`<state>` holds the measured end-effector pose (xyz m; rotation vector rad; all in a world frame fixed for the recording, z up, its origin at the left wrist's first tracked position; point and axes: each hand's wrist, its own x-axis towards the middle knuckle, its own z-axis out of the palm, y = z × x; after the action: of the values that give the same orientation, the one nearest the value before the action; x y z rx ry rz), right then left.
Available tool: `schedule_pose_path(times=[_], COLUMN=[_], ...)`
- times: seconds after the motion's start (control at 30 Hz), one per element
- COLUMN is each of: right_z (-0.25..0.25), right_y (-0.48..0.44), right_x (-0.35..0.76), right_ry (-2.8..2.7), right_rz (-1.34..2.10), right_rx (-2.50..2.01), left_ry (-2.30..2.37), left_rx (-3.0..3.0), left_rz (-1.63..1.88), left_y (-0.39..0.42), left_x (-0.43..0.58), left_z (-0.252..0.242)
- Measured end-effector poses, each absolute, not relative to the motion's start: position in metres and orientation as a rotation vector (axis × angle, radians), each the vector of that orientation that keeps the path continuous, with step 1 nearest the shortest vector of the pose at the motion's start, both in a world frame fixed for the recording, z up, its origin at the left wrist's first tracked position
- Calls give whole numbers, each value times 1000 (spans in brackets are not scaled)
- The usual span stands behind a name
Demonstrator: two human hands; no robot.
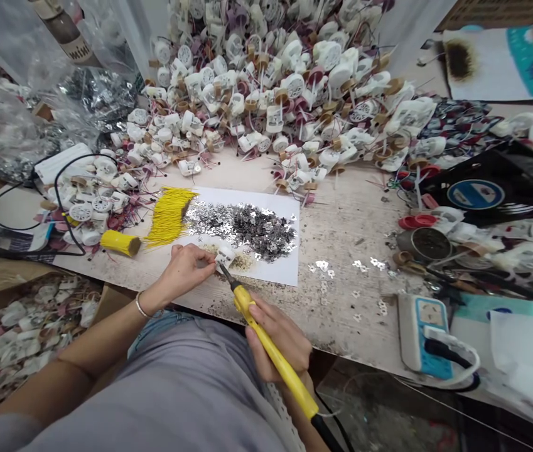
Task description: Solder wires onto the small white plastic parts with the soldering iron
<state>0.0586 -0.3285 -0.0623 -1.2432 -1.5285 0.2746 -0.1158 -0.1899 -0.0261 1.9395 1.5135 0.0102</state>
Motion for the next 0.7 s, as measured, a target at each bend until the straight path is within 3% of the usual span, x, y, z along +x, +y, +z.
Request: schedule_pose_path(times=[0.7], right_z=[-68], right_y=[-315], right_x=[57], right_ry=[-1383], right_rz=[186], right_rx=[-1237], left_ry=[1527], left_rx=[1937], left_rz=[39], left_y=[-187], left_x=[-114], left_z=[-28])
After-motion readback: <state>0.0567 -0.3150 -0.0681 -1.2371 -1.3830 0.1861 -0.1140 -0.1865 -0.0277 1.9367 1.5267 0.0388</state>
